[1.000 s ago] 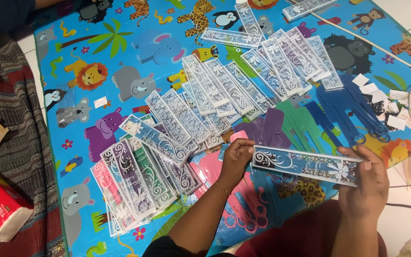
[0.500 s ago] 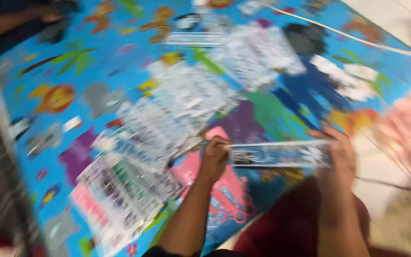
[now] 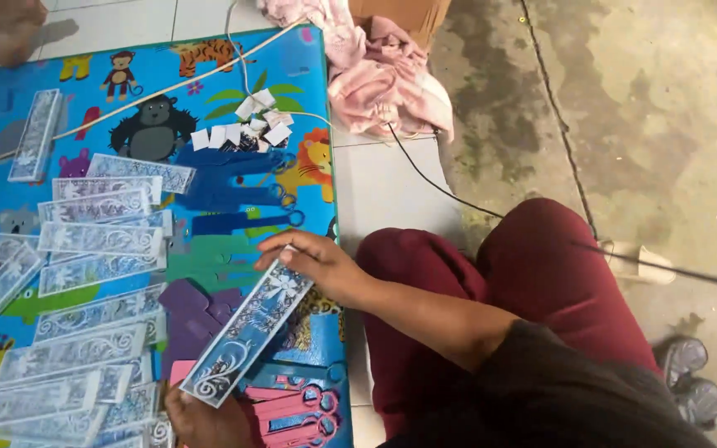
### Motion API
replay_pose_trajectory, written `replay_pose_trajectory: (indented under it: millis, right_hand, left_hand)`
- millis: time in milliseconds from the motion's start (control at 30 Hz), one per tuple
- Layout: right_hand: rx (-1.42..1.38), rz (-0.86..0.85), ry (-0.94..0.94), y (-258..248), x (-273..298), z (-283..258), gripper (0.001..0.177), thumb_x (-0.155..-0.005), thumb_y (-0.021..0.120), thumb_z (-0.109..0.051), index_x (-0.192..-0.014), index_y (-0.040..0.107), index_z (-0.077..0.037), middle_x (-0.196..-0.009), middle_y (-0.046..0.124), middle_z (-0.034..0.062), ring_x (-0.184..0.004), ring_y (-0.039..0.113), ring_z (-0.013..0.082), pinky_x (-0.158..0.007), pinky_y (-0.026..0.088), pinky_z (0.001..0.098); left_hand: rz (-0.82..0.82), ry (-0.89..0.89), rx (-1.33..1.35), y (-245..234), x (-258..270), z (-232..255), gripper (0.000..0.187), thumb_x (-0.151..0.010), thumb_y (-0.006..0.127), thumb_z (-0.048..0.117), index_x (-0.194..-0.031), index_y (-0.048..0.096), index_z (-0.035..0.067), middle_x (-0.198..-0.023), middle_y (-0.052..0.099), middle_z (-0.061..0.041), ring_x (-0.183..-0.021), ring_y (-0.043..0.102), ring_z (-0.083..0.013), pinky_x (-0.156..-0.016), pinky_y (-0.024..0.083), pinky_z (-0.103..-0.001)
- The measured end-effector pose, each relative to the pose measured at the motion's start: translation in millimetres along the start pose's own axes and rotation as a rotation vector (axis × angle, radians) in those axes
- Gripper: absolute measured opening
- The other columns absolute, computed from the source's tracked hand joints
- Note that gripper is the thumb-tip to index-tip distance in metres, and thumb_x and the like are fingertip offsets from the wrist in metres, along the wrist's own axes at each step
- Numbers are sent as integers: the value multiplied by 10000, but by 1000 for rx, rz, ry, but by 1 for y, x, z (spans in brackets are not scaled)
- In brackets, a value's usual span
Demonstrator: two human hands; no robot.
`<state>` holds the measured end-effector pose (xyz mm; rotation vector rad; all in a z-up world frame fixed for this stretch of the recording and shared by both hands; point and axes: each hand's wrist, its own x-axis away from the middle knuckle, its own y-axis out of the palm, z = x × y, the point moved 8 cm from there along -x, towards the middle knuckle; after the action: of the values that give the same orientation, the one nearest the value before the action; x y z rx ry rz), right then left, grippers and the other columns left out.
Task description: Packaging decorative bookmarks into clear plastic sleeves by hand.
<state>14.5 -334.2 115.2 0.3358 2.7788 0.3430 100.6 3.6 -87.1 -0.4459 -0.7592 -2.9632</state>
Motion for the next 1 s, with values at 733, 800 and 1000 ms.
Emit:
replay_pose_trajectory:
  millis: [733, 800, 1000]
  right_hand:
    - [-174, 106, 237, 25, -16, 85, 422, -1017, 555, -214, -1392, 585, -22, -1044, 756, 237, -854, 759, 224, -751, 620, 315]
    - [-210, 144, 213, 20, -16, 89, 378, -1057, 493, -179, -1390, 571, -19, -1067, 740, 257, -836, 763, 257, -723, 624, 349]
    - [-263, 88, 226, 25, -16, 88, 394, -1028, 417, -73, -1402, 509, 6, -1224, 673, 283, -936, 758, 283, -767, 644, 390]
  left_hand:
    - [-213, 203, 473, 63, 47, 60, 174, -1006, 601, 236, -1133, 591, 118, -1081, 703, -126, -985, 714, -245, -831, 608, -383]
    - [-186, 170, 470, 49, 36, 39, 307, -953, 633, 228, -1211, 564, 77, -1151, 707, -157, -1031, 722, -270, -854, 632, -442]
    - [-386, 152, 537, 57, 35, 50, 577, -926, 673, 367, -1385, 426, 120, -1181, 677, -216, -924, 746, -333, -803, 676, -466]
